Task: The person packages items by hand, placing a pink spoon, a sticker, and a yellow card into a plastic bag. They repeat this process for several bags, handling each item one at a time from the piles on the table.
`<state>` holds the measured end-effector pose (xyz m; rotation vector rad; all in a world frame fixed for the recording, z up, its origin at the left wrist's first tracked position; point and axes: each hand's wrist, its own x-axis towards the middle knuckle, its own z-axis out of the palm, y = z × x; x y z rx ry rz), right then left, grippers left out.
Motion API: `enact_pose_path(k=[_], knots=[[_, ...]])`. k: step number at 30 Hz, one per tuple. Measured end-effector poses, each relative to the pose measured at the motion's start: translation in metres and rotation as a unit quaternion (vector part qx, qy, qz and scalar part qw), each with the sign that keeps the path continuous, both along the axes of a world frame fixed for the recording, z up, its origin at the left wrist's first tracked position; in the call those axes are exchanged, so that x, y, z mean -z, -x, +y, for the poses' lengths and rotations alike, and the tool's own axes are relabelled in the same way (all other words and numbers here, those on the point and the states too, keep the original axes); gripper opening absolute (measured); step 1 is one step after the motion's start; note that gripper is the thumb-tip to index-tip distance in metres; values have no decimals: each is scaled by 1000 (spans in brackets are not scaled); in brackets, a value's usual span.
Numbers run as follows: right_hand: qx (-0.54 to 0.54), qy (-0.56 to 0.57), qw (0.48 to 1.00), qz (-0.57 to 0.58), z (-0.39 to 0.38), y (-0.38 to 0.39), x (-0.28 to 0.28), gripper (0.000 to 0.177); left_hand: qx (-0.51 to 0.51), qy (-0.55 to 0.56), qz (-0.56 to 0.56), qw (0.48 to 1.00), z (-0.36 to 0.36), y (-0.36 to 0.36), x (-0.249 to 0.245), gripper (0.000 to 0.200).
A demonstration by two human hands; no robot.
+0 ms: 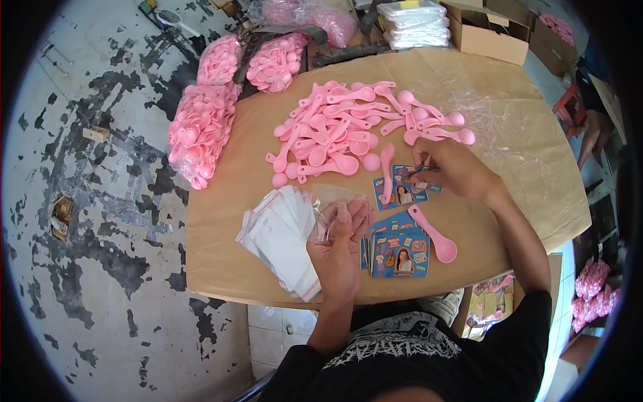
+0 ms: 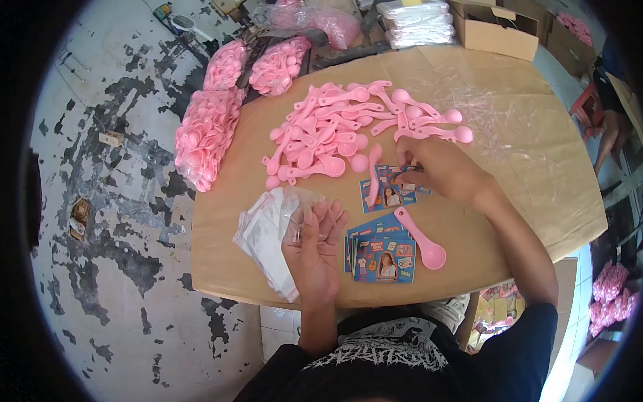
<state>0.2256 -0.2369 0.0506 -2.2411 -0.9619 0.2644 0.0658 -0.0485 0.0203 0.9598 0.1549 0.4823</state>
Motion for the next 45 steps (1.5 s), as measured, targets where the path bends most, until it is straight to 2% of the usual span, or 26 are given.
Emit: enact_pose_path(k=[3, 6, 7, 9, 14, 17, 20, 23, 26, 29, 30, 33, 35, 38, 40, 41, 42, 44, 45], knots=[[5, -134, 989, -66, 6, 11, -11, 23, -12, 26, -28, 999, -1, -5, -3, 31], [-53, -183, 981, 32, 16, 25, -14, 22, -27, 64, -29, 997, 3, -6, -1, 34], [-68, -229, 971, 3, 23, 32, -11, 20, -27, 63, -21, 997, 4, -6, -1, 34], [-68, -249, 966, 21, 32, 42, -3, 19, -24, 61, -2, 998, 4, -5, -1, 35], [-64, -285, 956, 25, 44, 55, 10, 16, 36, 94, -39, 994, 1, -6, 9, 36], [-22, -230, 950, 211, 45, 64, -5, 15, 41, 76, -43, 995, -4, -7, 5, 35], [-71, -142, 980, 122, 45, 62, -4, 16, 44, 29, -22, 998, -3, -6, 4, 34], [-117, -134, 983, 50, 43, 59, 5, 22, 53, -24, 30, 998, -3, -4, 3, 33], [-133, -207, 968, 56, 43, 57, 14, 27, 46, -36, 50, 997, -3, -2, 9, 32], [-121, -238, 946, 186, 43, 61, 14, 28, 55, -2, 12, 998, -3, -3, 2, 31], [-122, -232, 946, 189, 43, 60, 13, 27, 63, 13, -5, 998, -3, -3, -2, 30], [-120, -236, 945, 193, 41, 62, 8, 26, 34, -33, 12, 999, -9, -5, 1, 21], [-115, -265, 939, 186, 43, 66, 9, 27, 62, -69, 3, 996, -7, -3, 4, 26], [-83, -316, 899, 290, 48, 70, 10, 26, 140, -170, -31, 975, -5, 3, 17, 39], [-92, -273, 934, 211, 45, 68, 8, 27, 147, -119, -50, 981, -7, 4, 20, 48], [-98, -249, 949, 168, 45, 66, 6, 27, 121, -27, -52, 991, -9, 2, 19, 52], [-85, -226, 948, 206, 45, 66, 5, 27, 93, 66, -53, 992, -11, 2, 17, 57], [-60, -178, 941, 282, 45, 68, 2, 28, 54, 58, -62, 995, -5, 3, 3, 59], [-46, -204, 926, 315, 48, 70, -2, 28, 44, 57, -81, 994, -1, 4, 2, 58]])
